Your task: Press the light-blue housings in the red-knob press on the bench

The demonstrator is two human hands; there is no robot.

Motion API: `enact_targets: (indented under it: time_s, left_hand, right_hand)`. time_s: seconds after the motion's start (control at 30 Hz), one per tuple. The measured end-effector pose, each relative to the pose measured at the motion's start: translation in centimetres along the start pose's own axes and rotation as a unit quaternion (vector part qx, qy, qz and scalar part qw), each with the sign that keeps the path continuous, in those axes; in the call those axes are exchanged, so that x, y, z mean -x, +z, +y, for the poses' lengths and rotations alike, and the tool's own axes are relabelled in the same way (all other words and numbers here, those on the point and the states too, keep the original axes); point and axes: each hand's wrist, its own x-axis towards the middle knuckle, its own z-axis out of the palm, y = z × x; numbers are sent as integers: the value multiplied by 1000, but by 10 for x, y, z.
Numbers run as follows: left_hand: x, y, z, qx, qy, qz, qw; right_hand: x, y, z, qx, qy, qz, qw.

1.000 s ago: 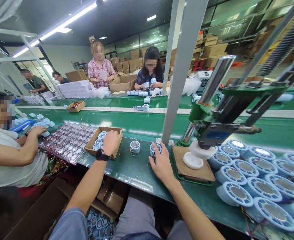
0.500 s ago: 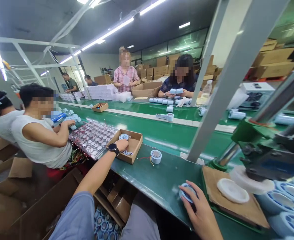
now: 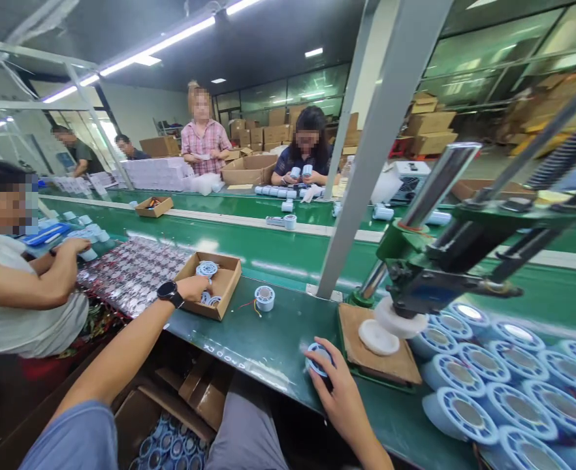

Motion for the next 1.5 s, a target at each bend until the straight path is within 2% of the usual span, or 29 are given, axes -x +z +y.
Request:
enact_targets:
  time_s: [0.17, 0.27, 0.37, 0.43, 0.5, 0.57, 0.73, 0.83, 0.97, 1.1, 1.23, 1.37, 1.5]
  left_hand:
    - [-4, -1, 3, 17, -6, 0, 1000]
    - [-10, -11, 3, 12, -22, 37, 999]
    - [-9, -27, 7, 2, -32, 117, 993]
    - [-5, -30, 19, 14, -13, 210, 978]
    - [3, -21, 44, 57, 36, 317, 946]
    - [12, 1, 81, 101, 94, 379, 915]
    - [30, 78, 184, 164, 187, 345, 905]
    - [31, 107, 212, 209, 225, 288, 907]
    - [31, 118, 209, 231, 240, 205, 920]
    - [36, 112, 203, 201, 236, 143, 940]
    - [38, 107, 204, 201, 235, 97, 946]
    - [33, 108, 202, 218, 235, 124, 939]
    - [36, 108, 214, 242, 191, 229, 923]
  right_hand:
    - [-1, -1, -3, -26, 19, -7, 999]
    - [-1, -2, -4, -35, 27, -15, 999]
    - [-1, -3, -5, -43, 33, -15, 998]
    - [-1, -3, -6, -50, 37, -17, 998]
    - [-2, -4, -7, -56, 41, -17, 997]
    - [-3, -4, -9, -60, 45, -16, 997]
    - [-3, -9, -11, -58, 43, -20, 997]
    - [3, -17, -11, -48, 42, -25, 998]
    - [15, -28, -9, -36, 44, -15, 998]
    - [20, -33, -10, -34, 38, -1, 999]
    - [20, -34, -11, -39, 31, 6, 999]
    - [21, -34, -9, -45, 26, 14, 999]
    - [17, -18, -11, -40, 71, 77, 994]
